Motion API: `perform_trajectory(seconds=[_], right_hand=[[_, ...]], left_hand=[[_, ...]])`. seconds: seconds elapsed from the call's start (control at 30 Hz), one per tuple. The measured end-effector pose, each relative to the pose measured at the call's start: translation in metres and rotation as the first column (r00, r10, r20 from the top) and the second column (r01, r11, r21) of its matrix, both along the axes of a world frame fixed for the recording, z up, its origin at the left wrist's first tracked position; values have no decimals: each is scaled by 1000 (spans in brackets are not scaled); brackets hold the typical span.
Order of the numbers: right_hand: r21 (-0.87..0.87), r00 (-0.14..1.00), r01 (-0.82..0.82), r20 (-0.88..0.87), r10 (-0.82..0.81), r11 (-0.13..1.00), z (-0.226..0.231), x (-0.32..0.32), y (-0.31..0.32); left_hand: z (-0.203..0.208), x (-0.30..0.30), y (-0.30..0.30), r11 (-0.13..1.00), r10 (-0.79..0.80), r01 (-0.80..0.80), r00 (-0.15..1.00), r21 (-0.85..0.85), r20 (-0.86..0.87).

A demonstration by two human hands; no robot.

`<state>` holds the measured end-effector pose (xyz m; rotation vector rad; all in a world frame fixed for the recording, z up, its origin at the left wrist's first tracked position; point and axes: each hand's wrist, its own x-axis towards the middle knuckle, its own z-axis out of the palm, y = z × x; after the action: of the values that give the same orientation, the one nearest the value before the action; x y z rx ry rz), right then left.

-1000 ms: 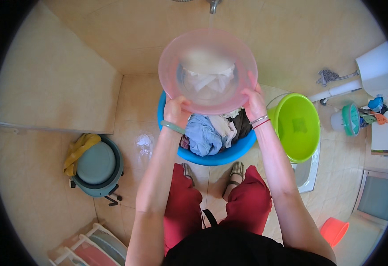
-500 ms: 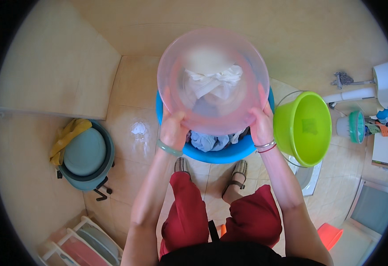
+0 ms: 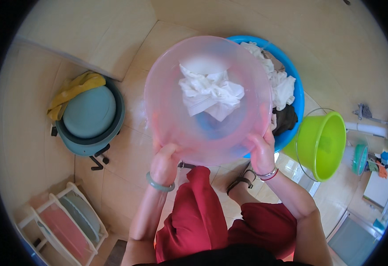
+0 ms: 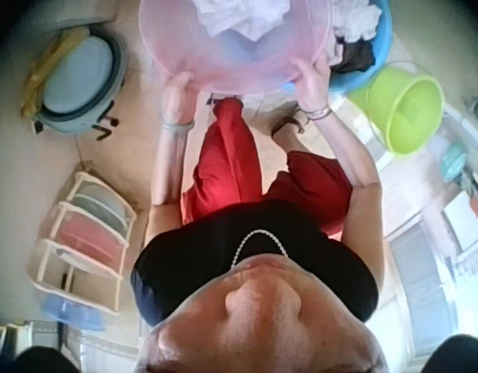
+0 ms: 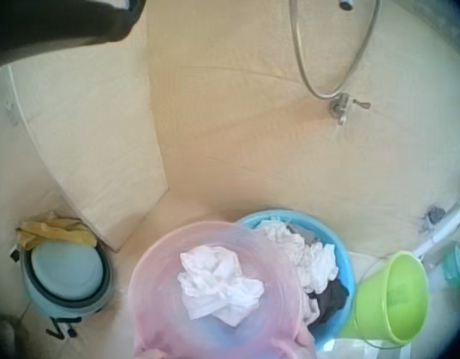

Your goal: The person transfers various pieces of clothing from a green bucket into a blue basin. They then fill a pink bowl with water from a wall-mounted tap and pour it over the clothes in the blue basin. Finally, the person begins to agitate the clothes in the water by hand.

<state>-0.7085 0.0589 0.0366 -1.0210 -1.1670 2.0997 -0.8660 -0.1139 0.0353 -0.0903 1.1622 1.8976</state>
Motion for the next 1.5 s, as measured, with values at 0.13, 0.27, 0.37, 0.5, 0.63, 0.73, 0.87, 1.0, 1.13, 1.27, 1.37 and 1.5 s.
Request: perform_trajectory(seconds=[0.13,0.27,0.37,0.5,0.63,0.73,0.87,1.0,1.13,1.27,1.37,1.5], right_hand=[[-61,994,-111,3,112,992,-39,-50,-52],[-82,992,-125,-40,122,989,-81,-101,-100],[-66,984,-178,-17,178,982,-129,-125,-127],[-38,978,-203,46,204,978,-184,-146,-154],[-84,974,-202,83,209,976,-249,-155,-167],[-105,973,-197,103,208,975,-282,-159,-172],[-48,964,-208,158,213,977,-303,-155,-166],[-19,958,-232,167,232,973,-329,-140,-154],[104,848,-375,440,296,921,-325,-131,-136],[-24,565,-631,671,481,775,-259,-111,-101],[157,579,-784,531,618,600,-164,-85,-45],[450,724,-666,584,368,595,-67,-27,77]], left_hand=[[-20,-34,-62,990,80,-83,996,-113,-35],[-57,-68,-114,977,149,-156,987,-145,-58],[-91,-91,-143,962,213,-218,976,-162,-45],[-158,-104,-178,943,259,-257,966,-212,-15],[-216,-110,-185,934,316,-300,947,-192,59],[-262,-114,-197,932,326,-301,940,-202,103],[-292,-112,-198,942,311,-286,941,-174,135],[-290,-102,-183,926,346,-312,926,-211,150],[-284,-100,-173,918,319,-274,940,-287,123],[-246,-100,-143,832,304,-164,934,-531,188],[-244,-88,-134,695,89,-349,910,-629,-406],[-137,-68,-8,880,-203,-187,682,-436,-703]])
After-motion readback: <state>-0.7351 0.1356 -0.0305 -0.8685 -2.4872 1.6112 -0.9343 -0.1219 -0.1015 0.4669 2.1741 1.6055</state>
